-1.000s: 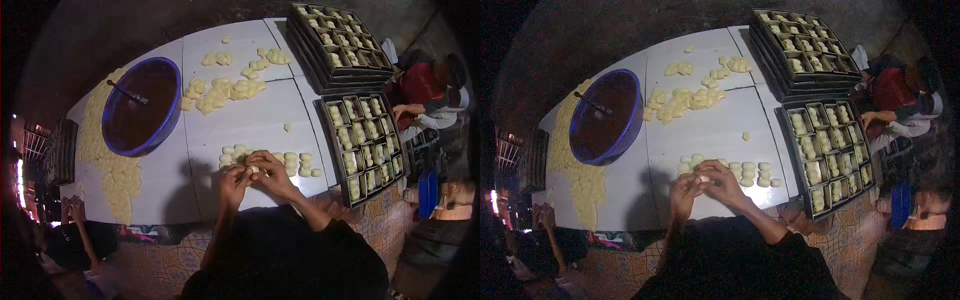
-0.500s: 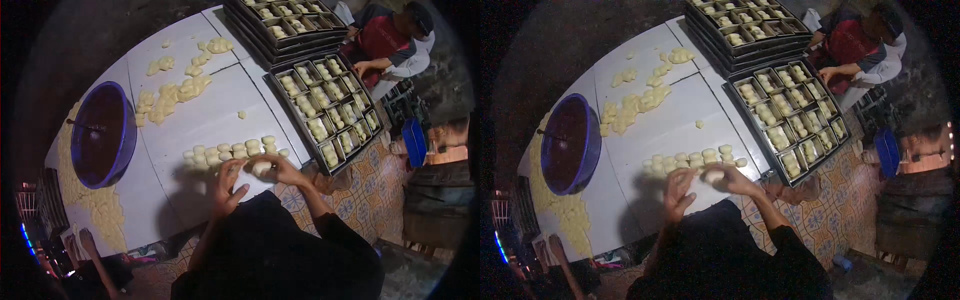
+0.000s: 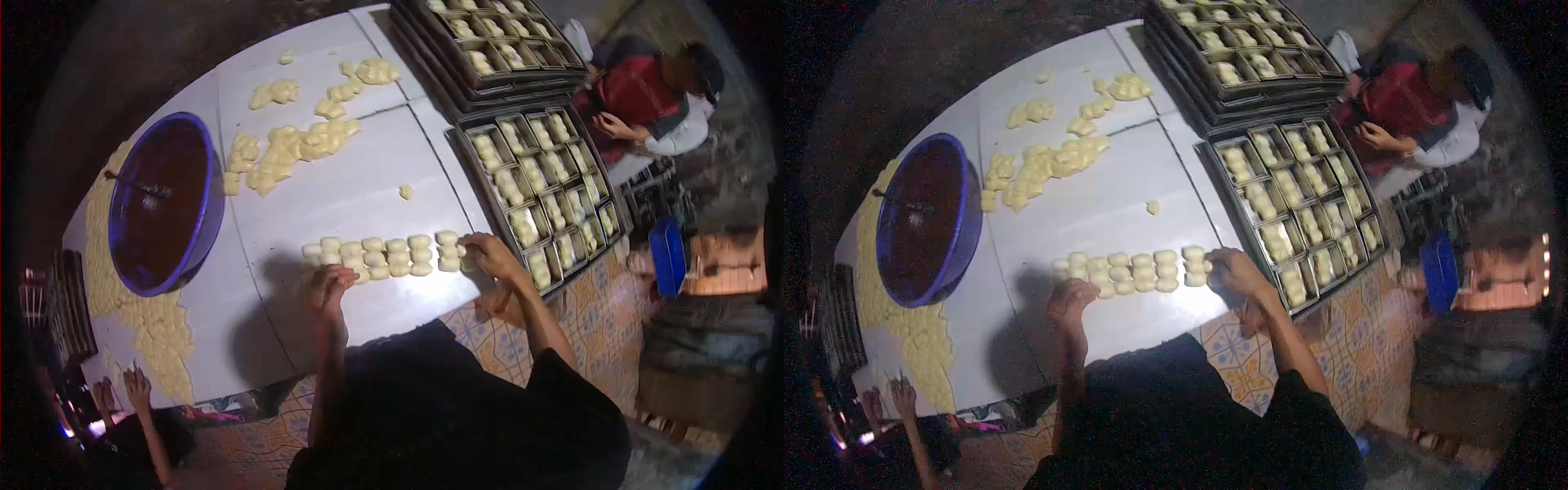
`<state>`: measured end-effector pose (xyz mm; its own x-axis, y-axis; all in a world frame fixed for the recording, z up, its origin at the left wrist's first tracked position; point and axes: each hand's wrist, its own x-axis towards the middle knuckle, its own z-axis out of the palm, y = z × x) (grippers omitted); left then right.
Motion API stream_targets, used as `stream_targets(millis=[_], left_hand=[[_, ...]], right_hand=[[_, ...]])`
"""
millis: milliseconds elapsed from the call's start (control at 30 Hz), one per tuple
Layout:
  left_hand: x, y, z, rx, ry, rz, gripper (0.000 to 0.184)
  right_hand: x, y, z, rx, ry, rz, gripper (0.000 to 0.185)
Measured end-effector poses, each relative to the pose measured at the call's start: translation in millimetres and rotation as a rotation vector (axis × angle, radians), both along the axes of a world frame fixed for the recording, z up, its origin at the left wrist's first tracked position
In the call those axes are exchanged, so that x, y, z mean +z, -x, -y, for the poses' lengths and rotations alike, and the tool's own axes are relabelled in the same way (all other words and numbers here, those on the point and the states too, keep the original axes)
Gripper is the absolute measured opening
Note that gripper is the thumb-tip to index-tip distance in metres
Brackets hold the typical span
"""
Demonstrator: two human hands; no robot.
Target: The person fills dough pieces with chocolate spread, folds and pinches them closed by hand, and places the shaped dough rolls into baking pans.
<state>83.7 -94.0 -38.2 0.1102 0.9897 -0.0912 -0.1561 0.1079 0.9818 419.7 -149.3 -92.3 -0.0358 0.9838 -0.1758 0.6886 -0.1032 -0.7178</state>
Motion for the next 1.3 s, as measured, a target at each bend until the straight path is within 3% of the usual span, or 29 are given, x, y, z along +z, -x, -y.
stream_targets(millis=[33,67,100,133,233,300,333,367,467,500,533,567,633,667,700,767,867,967,1000,1033,1133,1200,1233,1267,1300], left_hand=[[2,5,-2,0.021,0.013,-0.016,0.011],[-14,15,-6,0.034,-0.043,-0.19,0.011],[-9,16,-9,0.022,0.019,-0.112,0.011],[-16,19,-11,0.06,0.054,-0.071,0.01],[-7,18,-19,0.133,0.057,-0.04,0.012],[0,23,-25,0.124,-0.037,-0.122,0.013],[1,27,-28,0.154,0.162,0.022,0.014],[-12,33,-26,0.17,-0.032,-0.157,0.014],[-10,49,-37,0.242,0.035,-0.157,0.013],[-13,54,-41,0.25,0.05,-0.166,0.013],[-18,59,-43,0.256,0.068,-0.173,0.013],[-30,62,-47,0.282,0.084,-0.148,0.013],[-56,61,-42,0.351,0.132,-0.095,0.015],[-37,53,-42,0.309,0.193,0.09,0.024],[-35,48,-44,0.229,0.177,0.118,0.028],[-30,37,-46,0.058,0.137,0.173,0.036],[3,5,-40,0.031,0.022,0.062,0.042],[7,-4,-36,0.038,-0.092,-0.071,0.034],[0,-11,-31,0.157,-0.04,0.098,0.026],[-2,-9,-26,0.175,-0.016,0.049,0.024],[20,-2,-16,0.239,0.086,-0.148,0.017],[-6,9,-18,0.089,0.195,0.473,0.028],[-15,16,-20,0.004,0.238,0.784,0.033],[-21,18,-19,0.069,0.401,0.907,0.043],[-16,17,-19,0.044,0.396,1.015,0.048]], right_hand=[[7,4,-15,-0.013,-0.069,0.15,0.036],[13,11,-33,-0.029,-0.148,0.294,0.035],[21,20,-52,-0.052,-0.233,0.433,0.035],[31,31,-81,-0.086,-0.305,0.181,0.032],[-4,56,-184,-0.071,-0.246,-0.091,0.029],[-18,73,-252,-0.074,-0.288,-0.127,0.032],[-28,78,-285,-0.126,-0.34,-0.059,0.032],[-42,83,-317,-0.178,-0.388,0.008,0.032],[-49,112,-351,-0.231,-0.417,0.118,0.029],[-52,124,-348,-0.234,-0.403,0.142,0.027],[-31,138,-328,-0.165,-0.351,-0.075,0.018],[-12,152,-308,-0.116,-0.392,-0.07,0.014],[27,166,-251,-0.054,-0.162,-0.383,0.013],[40,175,-225,-0.071,-0.157,-0.588,0.017],[52,177,-200,-0.089,-0.048,-0.712,0.021],[53,183,-159,-0.018,-0.206,-0.813,0.03],[77,193,-122,-0.045,-0.238,-0.943,0.029],[71,201,-100,-0.145,-0.3,-0.753,0.025],[79,203,-96,-0.139,-0.234,-0.638,0.021],[73,204,-94,-0.134,-0.137,-0.661,0.02],[72,203,-103,-0.016,-0.315,-0.718,0.037],[82,216,-101,0.203,-0.344,-0.773,0.051],[73,228,-95,0.255,-0.298,-0.865,0.045],[68,232,-95,0.261,-0.321,-0.771,0.051],[67,233,-99,0.279,-0.346,-0.675,0.058]])
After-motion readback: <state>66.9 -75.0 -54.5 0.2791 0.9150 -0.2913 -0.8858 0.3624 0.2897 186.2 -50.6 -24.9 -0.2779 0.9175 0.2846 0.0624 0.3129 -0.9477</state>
